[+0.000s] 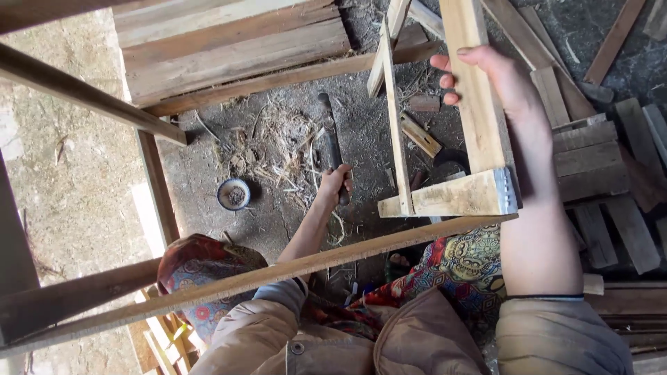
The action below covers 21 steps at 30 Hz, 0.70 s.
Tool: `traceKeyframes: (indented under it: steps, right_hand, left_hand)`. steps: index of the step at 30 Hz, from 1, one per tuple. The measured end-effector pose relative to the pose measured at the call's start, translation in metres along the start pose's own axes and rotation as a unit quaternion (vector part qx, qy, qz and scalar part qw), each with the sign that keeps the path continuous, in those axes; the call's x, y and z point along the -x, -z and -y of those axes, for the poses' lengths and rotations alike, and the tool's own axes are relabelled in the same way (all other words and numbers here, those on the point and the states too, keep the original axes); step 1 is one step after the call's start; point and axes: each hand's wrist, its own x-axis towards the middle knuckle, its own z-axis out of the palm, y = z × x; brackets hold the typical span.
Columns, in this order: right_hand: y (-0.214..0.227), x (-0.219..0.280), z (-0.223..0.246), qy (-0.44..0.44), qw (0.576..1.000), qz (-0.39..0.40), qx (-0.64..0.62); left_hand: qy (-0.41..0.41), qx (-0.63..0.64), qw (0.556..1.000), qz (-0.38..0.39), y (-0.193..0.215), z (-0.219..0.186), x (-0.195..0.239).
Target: The person sits on the ground fitting a long wooden rail across a wooden frame, pressing it into place between the frame sides. They use a sanding block on a frame corner, reposition the rail, and pick up a hammer to tap parts of the frame while checking the fit.
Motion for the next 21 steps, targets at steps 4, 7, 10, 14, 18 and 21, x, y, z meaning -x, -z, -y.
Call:
traceKeyframes:
  steps: [4, 7, 10, 14, 18, 21]
  right_hand:
    - [0.005, -0.003, -0.006, -0.014, 0.999, 0.005, -0.048]
    - [0.008, -0.005, -0.008, -0.012, 0.998, 0.010, -0.056]
    - [0.014, -0.010, -0.013, -0.011, 0.998, 0.028, -0.053]
    - [0.020, -0.015, -0.017, -0.015, 0.995, 0.069, -0.070]
    - [0.016, -0.013, -0.016, -0.016, 0.994, 0.051, -0.090]
    - [0.016, -0.012, -0.016, -0.015, 0.996, 0.044, -0.070]
  left_hand:
    - [-0.031, -0.060, 0.996, -0.064, -0.019, -0.009, -0.013]
    - [-0.062, -0.118, 0.988, -0.080, -0.030, -0.001, -0.014]
    - [-0.050, -0.132, 0.988, -0.063, -0.041, -0.022, -0.010]
    - [-0.046, -0.113, 0.990, -0.075, -0.048, -0.041, -0.012]
    - [-0.099, -0.176, 0.974, -0.106, -0.039, -0.026, -0.037]
    - [-0.122, -0.185, 0.964, -0.145, -0.044, -0.031, -0.040]
